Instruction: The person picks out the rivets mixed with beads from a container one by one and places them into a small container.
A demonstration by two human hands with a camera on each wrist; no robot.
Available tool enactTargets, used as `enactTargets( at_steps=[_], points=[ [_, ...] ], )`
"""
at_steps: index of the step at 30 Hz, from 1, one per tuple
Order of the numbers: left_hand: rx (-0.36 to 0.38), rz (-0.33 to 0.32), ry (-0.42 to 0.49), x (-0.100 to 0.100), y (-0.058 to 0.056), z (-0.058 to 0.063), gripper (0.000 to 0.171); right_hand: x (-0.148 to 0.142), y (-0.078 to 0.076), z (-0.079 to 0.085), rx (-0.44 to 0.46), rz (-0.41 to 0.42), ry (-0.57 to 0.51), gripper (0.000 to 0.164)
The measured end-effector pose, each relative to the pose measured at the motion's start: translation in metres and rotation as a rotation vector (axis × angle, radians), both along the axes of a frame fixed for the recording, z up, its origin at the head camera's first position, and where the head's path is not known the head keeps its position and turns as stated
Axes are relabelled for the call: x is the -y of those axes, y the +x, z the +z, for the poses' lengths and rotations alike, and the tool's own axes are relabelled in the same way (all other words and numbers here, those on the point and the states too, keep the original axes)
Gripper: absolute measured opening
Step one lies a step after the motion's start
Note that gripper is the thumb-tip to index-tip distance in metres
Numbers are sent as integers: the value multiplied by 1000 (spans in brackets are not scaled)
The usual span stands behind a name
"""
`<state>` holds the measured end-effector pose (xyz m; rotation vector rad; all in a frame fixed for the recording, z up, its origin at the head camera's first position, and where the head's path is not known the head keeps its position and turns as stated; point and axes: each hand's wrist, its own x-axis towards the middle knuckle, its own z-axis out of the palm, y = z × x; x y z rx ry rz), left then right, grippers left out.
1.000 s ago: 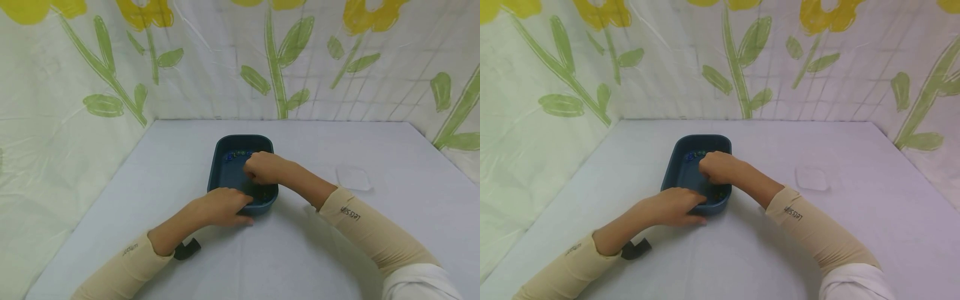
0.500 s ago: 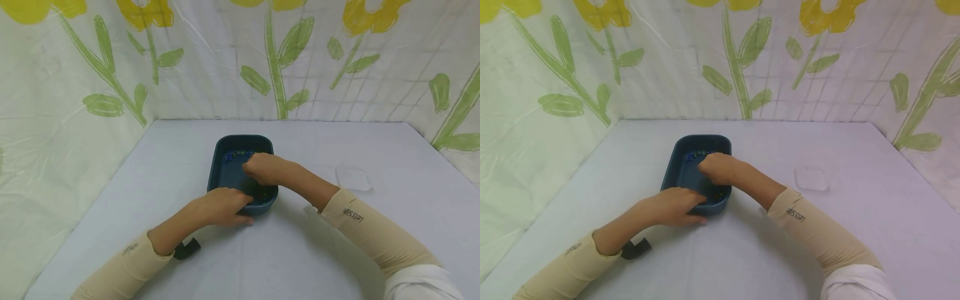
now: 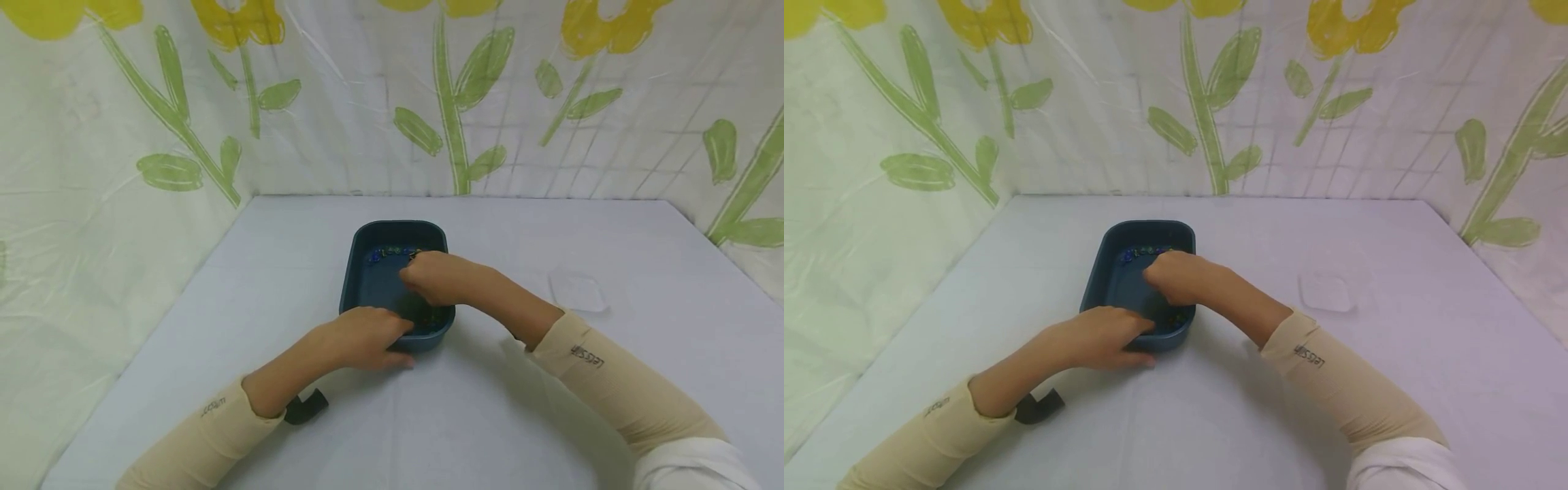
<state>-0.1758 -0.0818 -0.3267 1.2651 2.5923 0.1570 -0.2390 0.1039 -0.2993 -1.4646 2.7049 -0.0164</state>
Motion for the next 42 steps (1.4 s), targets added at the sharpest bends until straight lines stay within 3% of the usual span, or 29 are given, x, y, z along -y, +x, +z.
enactTargets(
  at_steps=[10,25,42],
  points=[
    [4,6,-10,-1,-1,0,40,-13,4,14,12,-2,-107,10],
    [5,6,-6,-1,0,0,39,-28,12,27,-19,-34,-160,12],
    [-1,0,14,-1,0,-2,30,-46,16,33,21,-87,-200,16]
  ],
)
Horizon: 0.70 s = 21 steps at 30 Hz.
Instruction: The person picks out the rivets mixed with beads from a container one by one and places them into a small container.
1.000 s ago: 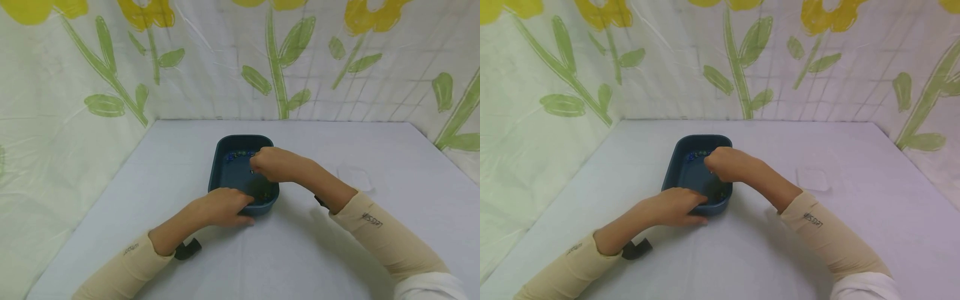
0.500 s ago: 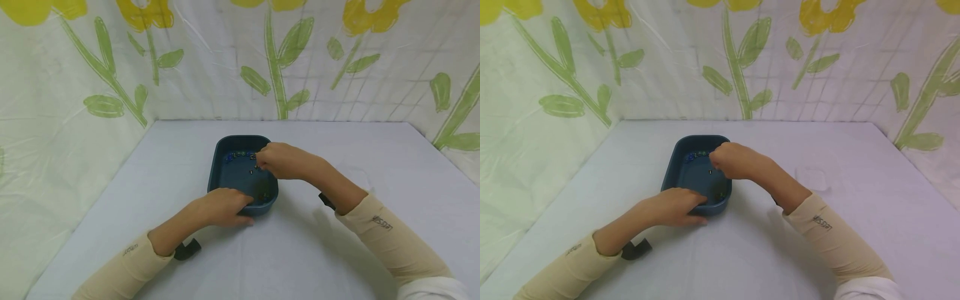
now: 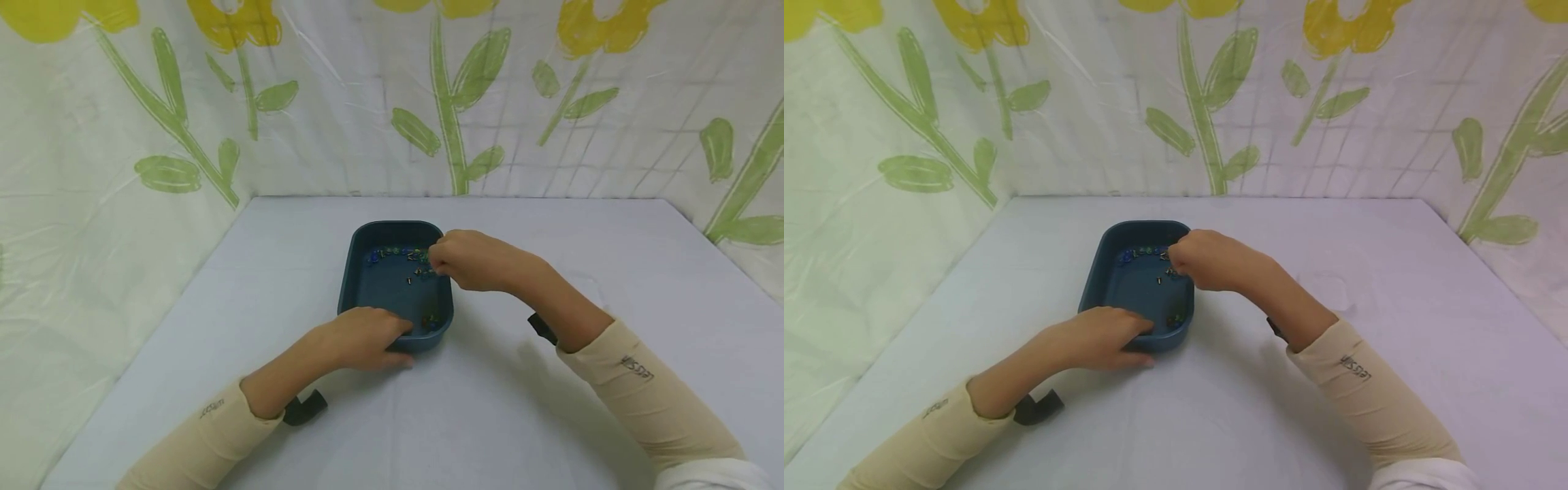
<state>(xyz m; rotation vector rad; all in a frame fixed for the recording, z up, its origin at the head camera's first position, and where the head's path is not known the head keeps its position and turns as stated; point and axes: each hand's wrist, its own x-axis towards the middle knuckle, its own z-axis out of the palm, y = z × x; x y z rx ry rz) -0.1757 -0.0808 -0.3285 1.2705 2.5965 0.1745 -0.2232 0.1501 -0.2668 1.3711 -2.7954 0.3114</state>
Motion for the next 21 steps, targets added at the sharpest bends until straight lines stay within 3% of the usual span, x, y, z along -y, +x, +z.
enactTargets(
  at_steps=[15,21],
  points=[
    [8,12,10,1,1,0,28,-15,2,-2,-2,-26,-33,30],
    [10,14,8,0,1,0,29,-25,3,0,-10,-48,-32,23]
  ],
)
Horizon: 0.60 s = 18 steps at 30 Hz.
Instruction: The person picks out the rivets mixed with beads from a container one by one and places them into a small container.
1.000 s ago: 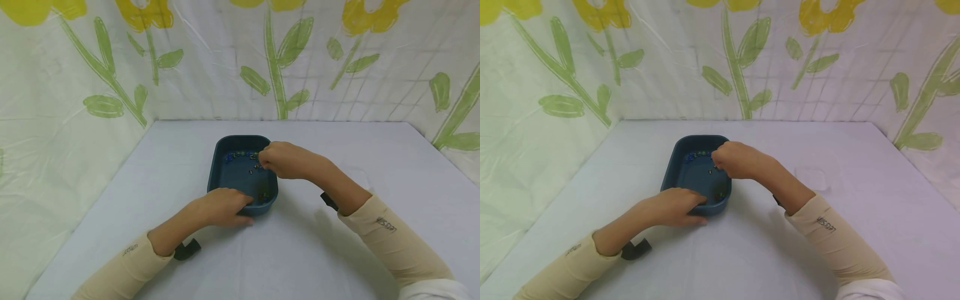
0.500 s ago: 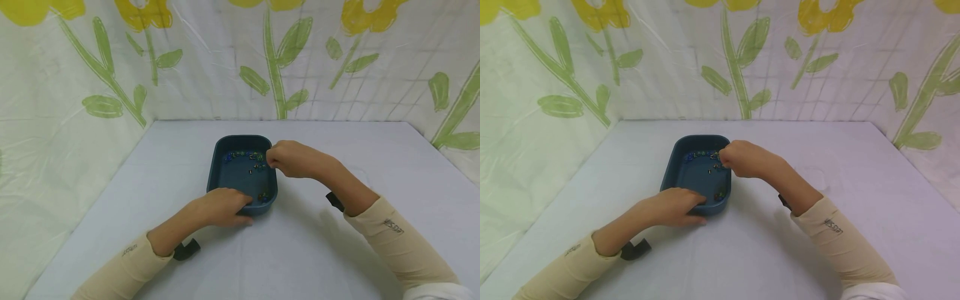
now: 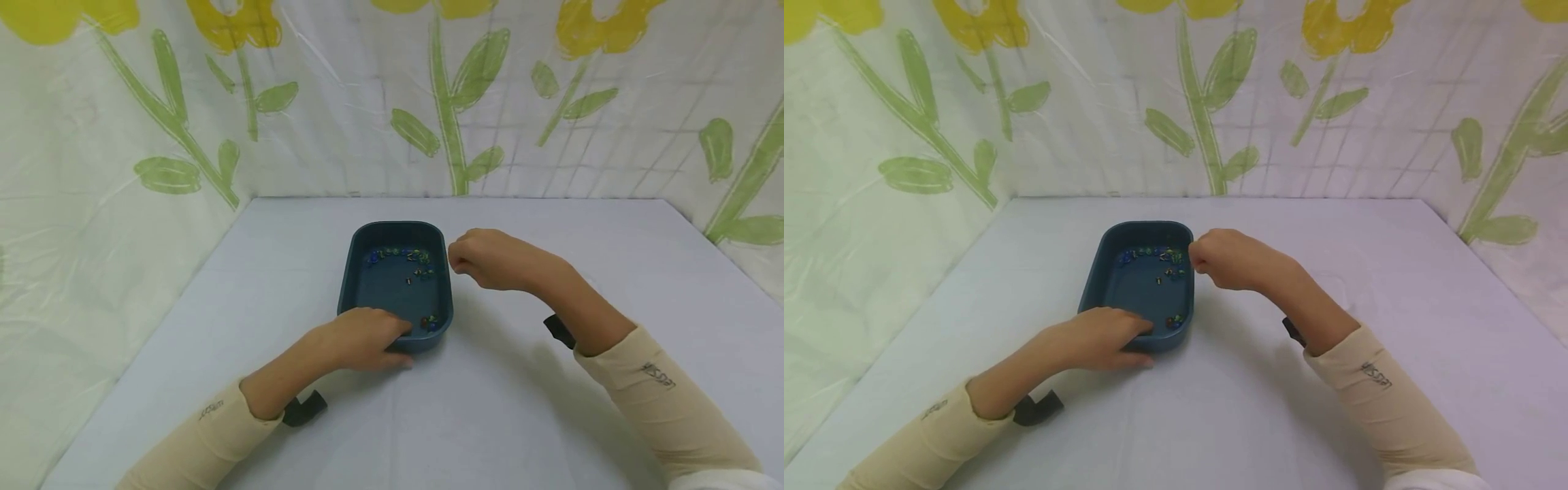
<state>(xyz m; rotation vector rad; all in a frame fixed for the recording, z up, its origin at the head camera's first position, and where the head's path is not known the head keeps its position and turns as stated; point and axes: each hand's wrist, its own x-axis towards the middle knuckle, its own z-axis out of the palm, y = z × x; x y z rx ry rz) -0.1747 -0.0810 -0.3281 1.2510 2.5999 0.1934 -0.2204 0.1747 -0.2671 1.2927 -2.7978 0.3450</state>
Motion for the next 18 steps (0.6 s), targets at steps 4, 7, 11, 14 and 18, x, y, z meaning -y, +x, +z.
enactTargets(
  at_steps=[4,7,11,14,18],
  points=[
    [-5,3,-8,0,0,-1,30,-5,0,2,-9,-18,4,19],
    [-11,6,-15,0,-1,-1,32,-9,1,4,-12,-23,0,19],
    [-15,2,-20,0,-1,-1,34,-13,2,6,-3,-45,3,17],
    [-16,0,-22,-1,-1,0,37,-15,2,7,9,-58,7,16],
    [-19,2,-28,-1,0,0,39,-20,3,9,20,-70,8,18]
  ],
)
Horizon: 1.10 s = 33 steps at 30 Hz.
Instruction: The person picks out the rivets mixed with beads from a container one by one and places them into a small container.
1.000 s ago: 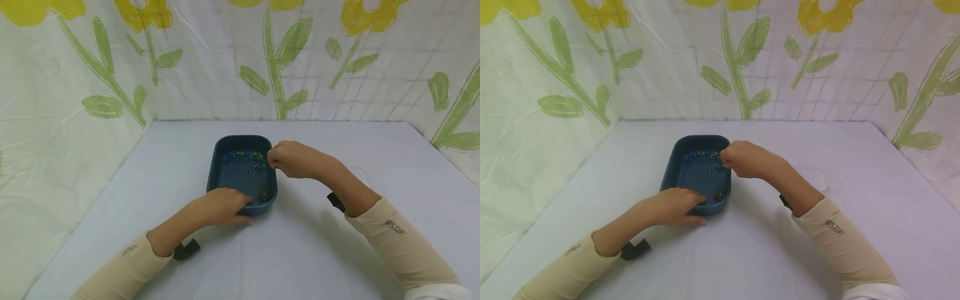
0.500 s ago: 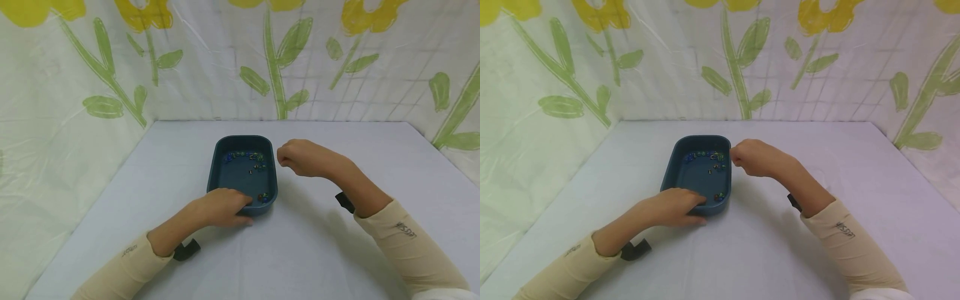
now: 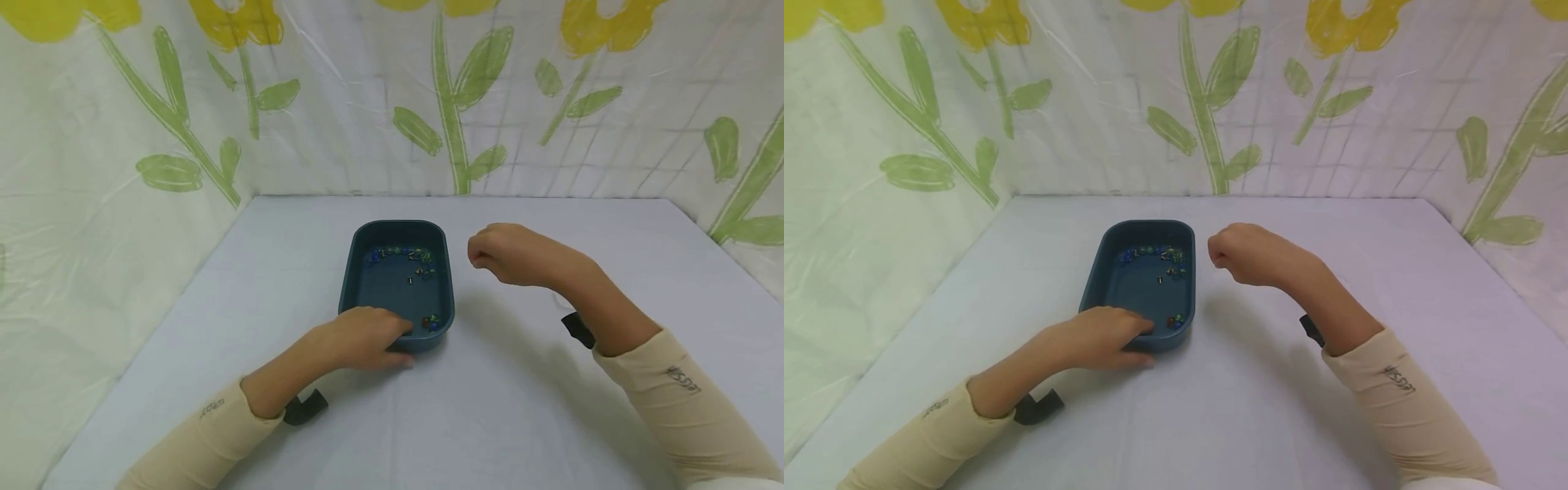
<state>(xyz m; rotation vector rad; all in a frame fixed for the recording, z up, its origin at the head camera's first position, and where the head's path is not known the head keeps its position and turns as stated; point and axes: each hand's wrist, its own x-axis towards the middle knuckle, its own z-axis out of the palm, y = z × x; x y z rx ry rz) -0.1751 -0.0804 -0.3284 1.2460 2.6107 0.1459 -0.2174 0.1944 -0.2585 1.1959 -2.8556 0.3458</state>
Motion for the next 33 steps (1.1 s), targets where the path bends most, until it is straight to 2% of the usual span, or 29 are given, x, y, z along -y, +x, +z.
enactTargets(
  at_steps=[33],
  points=[
    [15,6,-13,0,-1,2,38,-47,4,6,25,-96,-5,25]
  ],
)
